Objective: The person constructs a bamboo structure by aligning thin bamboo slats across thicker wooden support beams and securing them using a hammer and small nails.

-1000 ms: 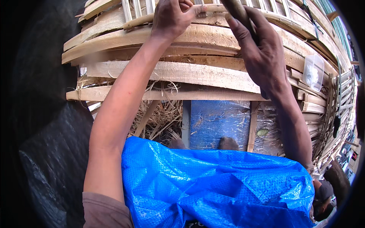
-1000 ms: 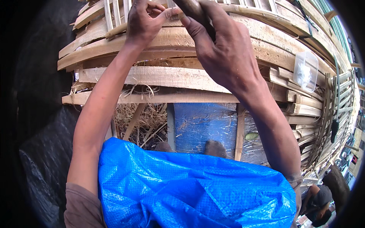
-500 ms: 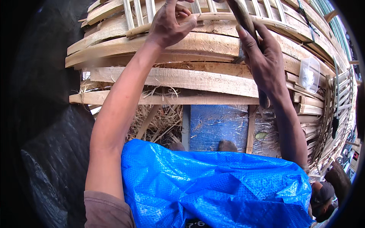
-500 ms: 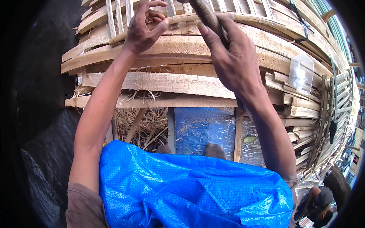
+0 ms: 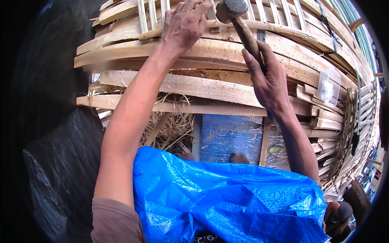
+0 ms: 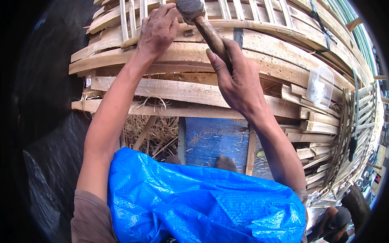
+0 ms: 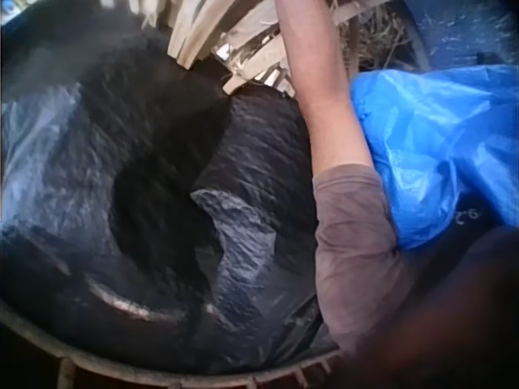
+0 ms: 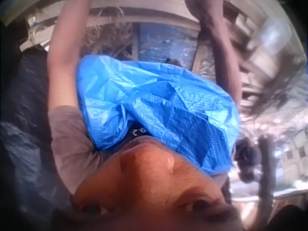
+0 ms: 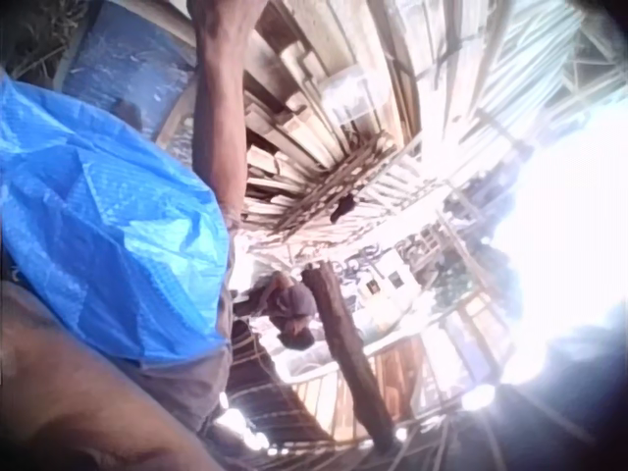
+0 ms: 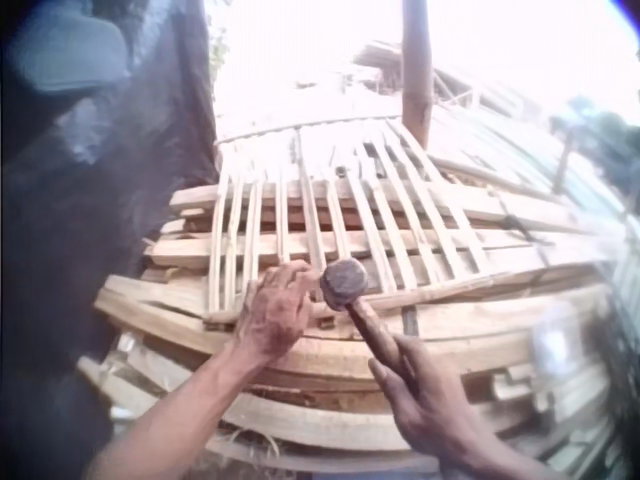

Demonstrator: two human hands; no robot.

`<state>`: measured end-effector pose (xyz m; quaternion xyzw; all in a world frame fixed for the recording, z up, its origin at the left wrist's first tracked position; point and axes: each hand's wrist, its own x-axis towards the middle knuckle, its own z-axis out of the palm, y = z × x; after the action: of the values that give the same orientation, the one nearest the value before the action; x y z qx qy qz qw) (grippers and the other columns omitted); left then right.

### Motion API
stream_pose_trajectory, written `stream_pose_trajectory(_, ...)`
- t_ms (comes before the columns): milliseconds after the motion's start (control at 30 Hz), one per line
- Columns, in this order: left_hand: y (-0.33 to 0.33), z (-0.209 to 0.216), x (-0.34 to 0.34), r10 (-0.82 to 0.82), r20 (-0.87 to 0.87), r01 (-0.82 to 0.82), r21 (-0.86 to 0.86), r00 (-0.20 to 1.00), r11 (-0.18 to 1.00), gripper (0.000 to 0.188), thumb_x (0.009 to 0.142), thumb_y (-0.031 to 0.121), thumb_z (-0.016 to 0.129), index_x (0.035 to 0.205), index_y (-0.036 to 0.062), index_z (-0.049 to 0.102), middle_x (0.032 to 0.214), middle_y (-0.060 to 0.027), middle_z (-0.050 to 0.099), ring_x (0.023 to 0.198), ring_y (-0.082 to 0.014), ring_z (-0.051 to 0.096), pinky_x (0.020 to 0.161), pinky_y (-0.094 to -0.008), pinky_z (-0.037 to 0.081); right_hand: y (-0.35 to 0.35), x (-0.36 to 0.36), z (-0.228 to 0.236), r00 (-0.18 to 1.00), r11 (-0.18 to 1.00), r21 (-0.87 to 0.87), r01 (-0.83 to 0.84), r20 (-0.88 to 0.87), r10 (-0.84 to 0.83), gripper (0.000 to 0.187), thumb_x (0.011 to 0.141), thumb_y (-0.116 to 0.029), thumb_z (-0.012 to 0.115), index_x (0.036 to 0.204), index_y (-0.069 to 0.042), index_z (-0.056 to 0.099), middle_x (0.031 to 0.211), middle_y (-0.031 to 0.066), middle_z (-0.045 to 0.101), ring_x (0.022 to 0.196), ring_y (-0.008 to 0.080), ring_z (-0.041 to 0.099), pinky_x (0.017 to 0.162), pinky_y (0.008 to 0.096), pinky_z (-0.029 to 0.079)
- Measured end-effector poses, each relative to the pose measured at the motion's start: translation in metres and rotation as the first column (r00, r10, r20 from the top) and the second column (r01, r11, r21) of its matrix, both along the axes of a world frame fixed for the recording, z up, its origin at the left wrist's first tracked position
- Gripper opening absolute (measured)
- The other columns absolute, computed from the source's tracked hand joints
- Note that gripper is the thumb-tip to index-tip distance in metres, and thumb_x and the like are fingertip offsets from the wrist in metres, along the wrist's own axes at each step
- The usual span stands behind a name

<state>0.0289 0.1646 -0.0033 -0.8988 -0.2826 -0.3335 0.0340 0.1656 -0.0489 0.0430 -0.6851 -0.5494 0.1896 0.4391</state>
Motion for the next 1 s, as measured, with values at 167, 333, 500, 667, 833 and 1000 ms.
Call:
stream_pose_trajectory(167,0.007,0.004,-0.003,-0.154,0.107,0.143,0.099,0.982,0.985,0.040,0.088,0.002,0.048,0.128,0.0013,0.055,0.127,-0.0215,0.056,0.122,-0.0385,0.051,0.107,-0.0466,0.041,0.014,0.000,-0.014,0.999,0.997,-0.076,-0.010,0.050,0.014,0.030,0.104,-0.026,0.058,0.122,-0.003,0.056,0.063,0.0130,0.055,0.052,0.0222,0.052,0.051,0.0387,0.040)
stream_pose_trajectory(333,0.008,-0.004,0.000,-0.069,0.093,0.070,-0.011,0.993,0.997,0.047,0.085,0.000,0.048,0.131,0.0059,0.055,0.130,-0.0167,0.056,0.126,-0.0364,0.050,0.108,-0.0465,0.041,0.011,0.002,0.010,0.999,0.999,-0.004,-0.040,-0.033,0.040,0.032,0.107,-0.031,0.053,0.122,-0.003,0.055,0.062,0.0074,0.056,0.055,0.0138,0.054,0.049,0.0344,0.039)
stream_pose_trajectory(500,-0.001,-0.010,0.003,0.167,0.038,-0.171,0.138,0.985,0.976,0.045,0.085,0.003,0.049,0.129,0.0102,0.059,0.129,-0.0088,0.060,0.124,-0.0305,0.053,0.102,-0.0518,0.038,0.007,-0.004,0.025,0.996,0.976,0.211,-0.048,-0.069,0.064,0.027,0.107,-0.030,0.052,0.115,-0.005,0.053,0.064,0.0073,0.057,0.050,0.0137,0.052,0.044,0.0347,0.039)
stream_pose_trajectory(667,0.016,-0.018,0.004,0.028,0.126,-0.027,-0.012,0.992,1.000,0.037,0.090,0.007,0.046,0.123,0.0141,0.062,0.119,-0.0073,0.067,0.115,-0.0309,0.059,0.102,-0.0568,0.034,0.018,-0.004,-0.005,0.994,0.993,-0.112,-0.046,0.090,0.056,0.024,0.106,-0.030,0.053,0.108,-0.005,0.050,0.057,0.0127,0.054,0.045,0.0212,0.051,0.042,0.0401,0.037)
stream_pose_trajectory(833,0.005,-0.012,-0.005,0.088,0.118,-0.086,-0.016,0.989,0.996,0.029,0.092,0.012,0.044,0.113,0.0144,0.064,0.114,-0.0058,0.068,0.110,-0.0283,0.061,0.101,-0.0545,0.032,0.014,-0.015,0.019,0.999,0.983,0.181,-0.021,-0.028,0.027,0.029,0.106,-0.032,0.055,0.113,-0.004,0.053,0.062,0.0089,0.056,0.053,0.0146,0.055,0.049,0.0348,0.041)
stream_pose_trajectory(1000,0.002,-0.003,0.003,0.088,0.040,-0.084,-0.087,0.995,0.993,0.026,0.092,0.013,0.044,0.109,0.0157,0.064,0.113,-0.0049,0.068,0.108,-0.0276,0.062,0.101,-0.0529,0.031,0.013,-0.011,-0.008,0.998,0.998,-0.041,0.050,-0.044,-0.052,0.028,0.106,-0.031,0.054,0.108,-0.003,0.051,0.056,0.0067,0.048,0.048,0.0143,0.047,0.045,0.0371,0.036)
